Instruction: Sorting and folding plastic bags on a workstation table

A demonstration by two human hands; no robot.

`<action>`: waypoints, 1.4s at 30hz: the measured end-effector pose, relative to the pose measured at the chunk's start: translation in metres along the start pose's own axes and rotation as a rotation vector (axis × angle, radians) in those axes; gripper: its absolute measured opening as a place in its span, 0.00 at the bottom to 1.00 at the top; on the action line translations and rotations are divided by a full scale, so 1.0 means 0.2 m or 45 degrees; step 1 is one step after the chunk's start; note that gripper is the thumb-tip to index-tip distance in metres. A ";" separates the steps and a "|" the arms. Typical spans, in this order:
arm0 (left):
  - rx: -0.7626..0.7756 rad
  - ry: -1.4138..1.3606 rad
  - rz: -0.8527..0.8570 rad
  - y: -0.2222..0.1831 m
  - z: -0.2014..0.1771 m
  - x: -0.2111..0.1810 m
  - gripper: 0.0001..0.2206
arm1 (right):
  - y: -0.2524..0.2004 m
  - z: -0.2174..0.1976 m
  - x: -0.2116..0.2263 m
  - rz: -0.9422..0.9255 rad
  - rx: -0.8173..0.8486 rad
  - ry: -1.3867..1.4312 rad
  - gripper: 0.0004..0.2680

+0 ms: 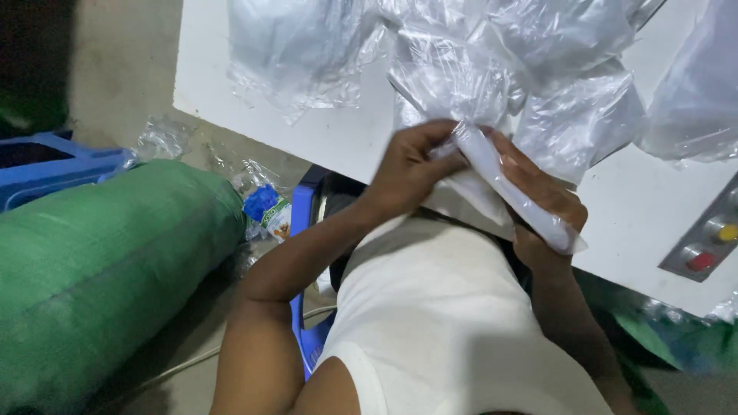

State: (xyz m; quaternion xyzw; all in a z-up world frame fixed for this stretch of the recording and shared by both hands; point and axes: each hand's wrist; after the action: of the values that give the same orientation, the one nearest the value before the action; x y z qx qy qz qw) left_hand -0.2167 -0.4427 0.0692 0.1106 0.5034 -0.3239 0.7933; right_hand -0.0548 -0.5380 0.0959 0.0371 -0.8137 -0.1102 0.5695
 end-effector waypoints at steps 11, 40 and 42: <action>-0.811 1.464 0.419 -0.01 -0.92 -0.16 0.04 | -0.12 -0.17 -0.14 0.233 -0.197 0.255 0.11; -0.283 -0.854 -0.257 0.00 -0.18 0.04 0.33 | 0.22 -0.14 -0.04 -0.345 -0.016 -0.649 0.07; -0.307 -0.547 -0.131 -0.04 -0.20 0.06 0.32 | 0.26 -0.13 0.03 -0.226 0.172 -0.694 0.09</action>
State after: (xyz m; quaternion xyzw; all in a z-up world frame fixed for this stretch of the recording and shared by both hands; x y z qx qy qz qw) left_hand -0.2470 -0.4336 0.0420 -0.0818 0.3633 -0.3176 0.8720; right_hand -0.0289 -0.4927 0.1220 0.1148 -0.9357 -0.1112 0.3144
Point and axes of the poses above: each hand's wrist, its own y-axis towards the middle knuckle, its own z-axis out of the palm, x = y × z, and after that the axes turned 10 degrees about x, right-handed
